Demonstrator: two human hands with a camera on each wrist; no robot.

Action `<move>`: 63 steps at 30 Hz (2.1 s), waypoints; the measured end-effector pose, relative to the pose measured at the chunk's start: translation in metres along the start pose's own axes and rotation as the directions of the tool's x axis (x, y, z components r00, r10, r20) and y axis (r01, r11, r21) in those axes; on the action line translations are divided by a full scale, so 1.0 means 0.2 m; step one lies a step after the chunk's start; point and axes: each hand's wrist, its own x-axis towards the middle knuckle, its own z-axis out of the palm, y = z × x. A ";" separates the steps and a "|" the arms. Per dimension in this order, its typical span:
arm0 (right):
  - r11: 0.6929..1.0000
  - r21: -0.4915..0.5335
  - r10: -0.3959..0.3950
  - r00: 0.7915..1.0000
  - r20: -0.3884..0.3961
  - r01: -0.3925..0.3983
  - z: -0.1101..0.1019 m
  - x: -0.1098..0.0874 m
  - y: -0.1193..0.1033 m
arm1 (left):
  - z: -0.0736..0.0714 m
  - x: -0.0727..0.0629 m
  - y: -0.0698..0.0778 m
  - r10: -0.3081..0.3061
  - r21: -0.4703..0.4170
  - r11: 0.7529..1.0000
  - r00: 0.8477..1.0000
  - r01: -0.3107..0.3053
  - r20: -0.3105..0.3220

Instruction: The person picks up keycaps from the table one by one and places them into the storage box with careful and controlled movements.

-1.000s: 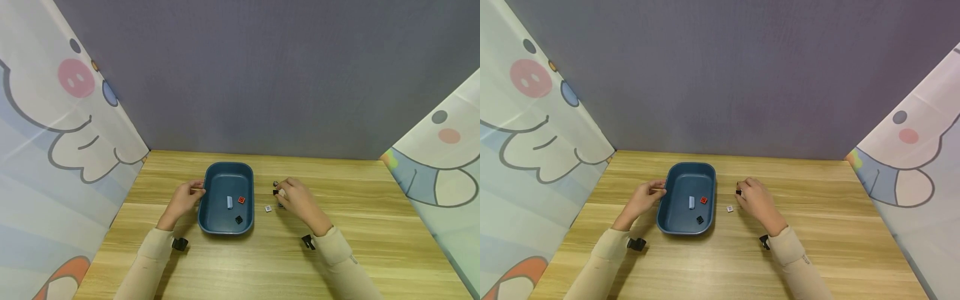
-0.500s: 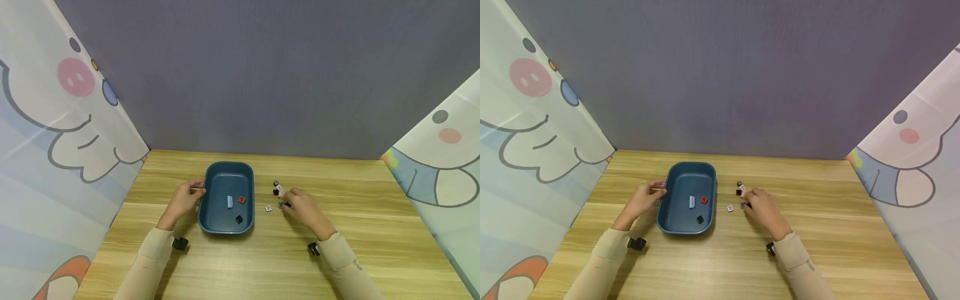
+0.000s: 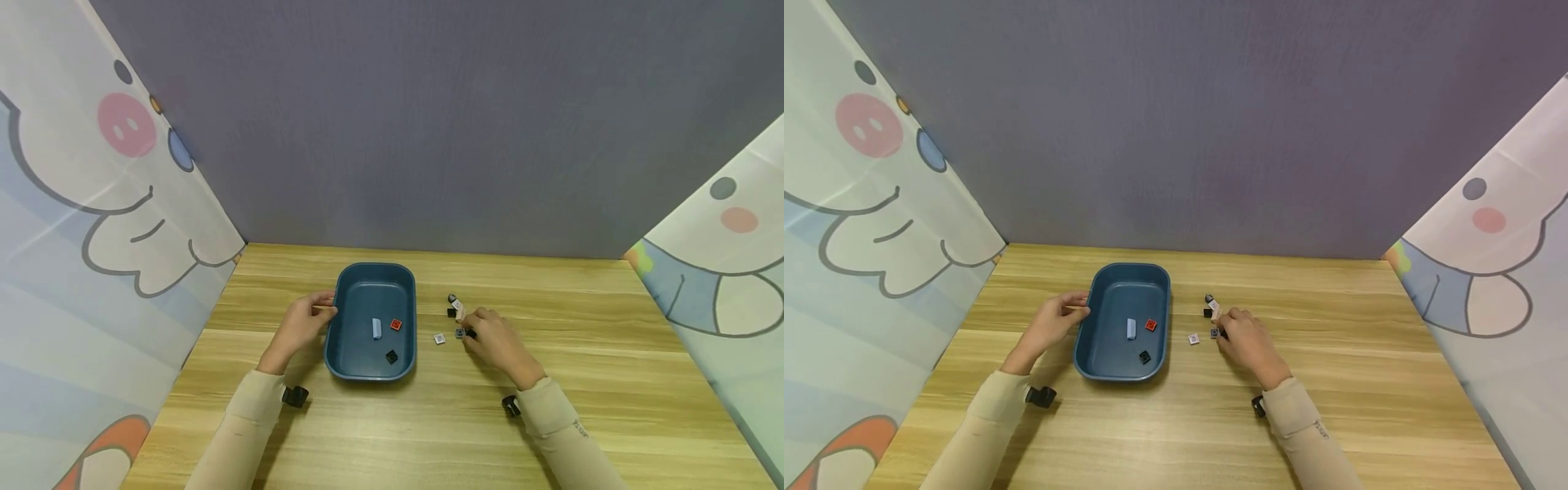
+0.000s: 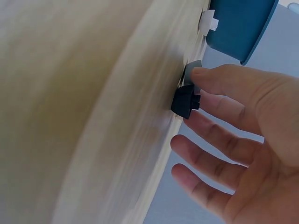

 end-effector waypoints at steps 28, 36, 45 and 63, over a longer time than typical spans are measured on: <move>0.985 -0.023 -0.172 0.970 -0.171 0.171 -0.19 0.11 -0.23 | 0.00 0.00 0.00 0.012 -0.003 1.000 1.000 -0.012 -0.004; 0.983 -0.006 -0.181 0.971 -0.156 0.182 -0.22 0.18 -0.36 | 0.01 0.00 -0.01 0.026 0.007 1.000 0.999 -0.026 -0.019; 0.967 -0.002 -0.252 0.952 -0.177 0.255 -0.22 0.23 -0.47 | 0.01 0.00 -0.01 0.032 0.005 0.999 0.999 -0.031 -0.027; 0.960 0.026 -0.269 0.941 -0.204 0.279 -0.22 0.24 -0.48 | 0.00 0.00 -0.01 0.012 -0.004 1.000 1.000 -0.012 -0.001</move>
